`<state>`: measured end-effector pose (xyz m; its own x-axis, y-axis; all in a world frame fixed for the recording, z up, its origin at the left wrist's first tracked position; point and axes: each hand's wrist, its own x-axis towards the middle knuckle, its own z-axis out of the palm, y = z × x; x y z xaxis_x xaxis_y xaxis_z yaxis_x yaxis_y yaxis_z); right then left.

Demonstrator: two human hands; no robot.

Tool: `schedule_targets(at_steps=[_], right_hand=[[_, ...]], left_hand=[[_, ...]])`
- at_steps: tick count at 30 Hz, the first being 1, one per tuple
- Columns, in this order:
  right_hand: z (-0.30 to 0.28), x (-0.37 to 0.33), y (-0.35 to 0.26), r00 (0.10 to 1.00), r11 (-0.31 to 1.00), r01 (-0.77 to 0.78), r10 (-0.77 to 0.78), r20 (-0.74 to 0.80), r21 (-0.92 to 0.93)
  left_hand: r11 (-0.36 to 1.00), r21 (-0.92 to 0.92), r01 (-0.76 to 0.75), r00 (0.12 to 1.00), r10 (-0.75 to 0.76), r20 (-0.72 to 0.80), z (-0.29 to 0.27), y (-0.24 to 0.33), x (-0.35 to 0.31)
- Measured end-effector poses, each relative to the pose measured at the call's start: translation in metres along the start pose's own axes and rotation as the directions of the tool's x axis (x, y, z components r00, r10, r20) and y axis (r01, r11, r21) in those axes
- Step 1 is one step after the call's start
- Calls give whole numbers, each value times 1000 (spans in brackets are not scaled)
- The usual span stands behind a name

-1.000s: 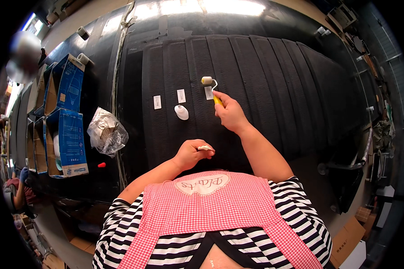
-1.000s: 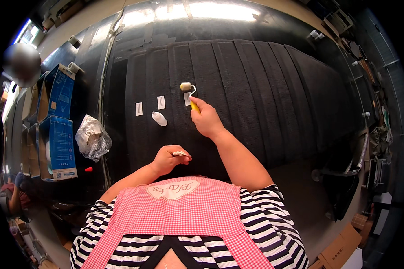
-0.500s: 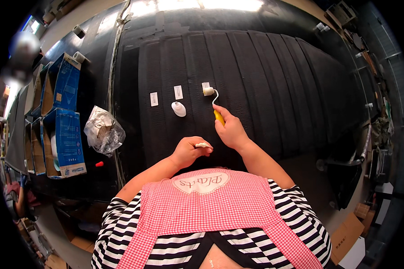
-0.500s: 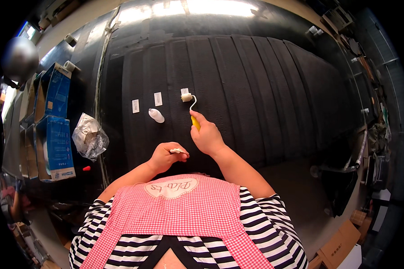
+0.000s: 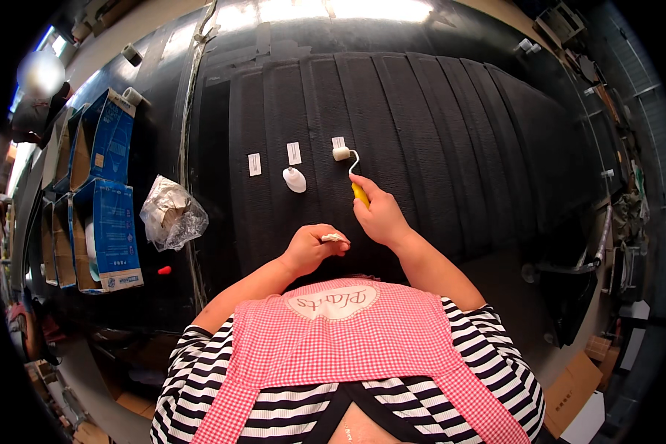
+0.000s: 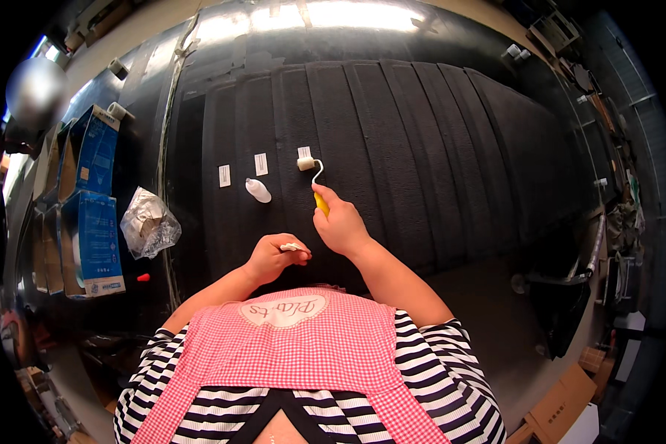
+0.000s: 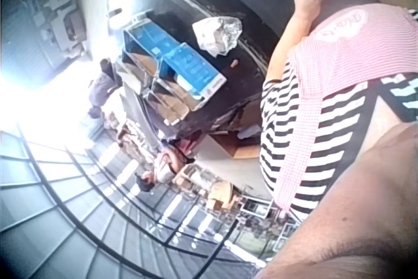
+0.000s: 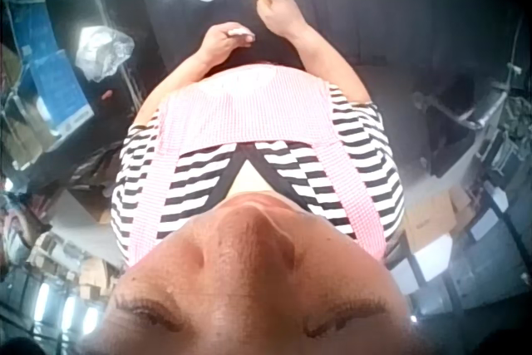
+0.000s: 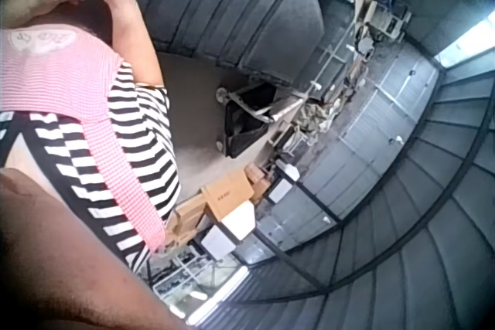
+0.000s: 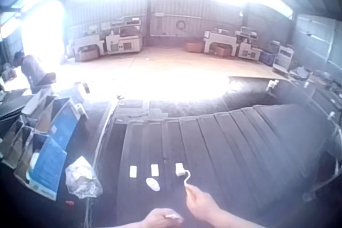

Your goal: The person picks up a glue bottle and a small roller, then walks to a large black surface. They apply glue to the surface and place small white labels on it, pressing them down with the roller. The person repeats this process for several labels.

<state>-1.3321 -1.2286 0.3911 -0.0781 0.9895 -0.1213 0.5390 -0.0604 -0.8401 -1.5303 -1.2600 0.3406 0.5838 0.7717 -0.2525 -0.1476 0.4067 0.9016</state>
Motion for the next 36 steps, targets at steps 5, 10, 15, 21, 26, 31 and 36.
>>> schedule_targets(at_steps=[5, 10, 15, 21, 26, 31, 36], right_hand=[[-8, 23, -8, 1000, 999, 17, -16, -16, 41], [-2, 54, 3, 999, 1000, -20, 20, -31, 14], [-8, 48, 3, 1000, 980, 2, -3, 2, 197], [-7, -19, 13, 996, 848, 87, -94, -14, 522], [7, -65, 19, 994, 820, 109, -85, -70, 562], [17, -81, 17, 989, 798, 144, -102, -104, 585], [27, -88, 16, 985, 856, 165, -122, -118, 489]], left_hand=[[999, -39, 6, 1000, -6, 2, -1, -2, 0], [1000, -27, 14, 1000, -14, 7, 0, 1, 1], [995, -95, 35, 999, -36, -10, 0, 2, -1], [991, -20, 135, 988, -136, -78, 4, 13, 0], [978, -93, 186, 976, -194, -94, 3, 19, -3], [915, -341, 214, 963, -257, -86, 13, 30, -23], [937, -312, 160, 966, -213, -145, 20, 43, -35]])
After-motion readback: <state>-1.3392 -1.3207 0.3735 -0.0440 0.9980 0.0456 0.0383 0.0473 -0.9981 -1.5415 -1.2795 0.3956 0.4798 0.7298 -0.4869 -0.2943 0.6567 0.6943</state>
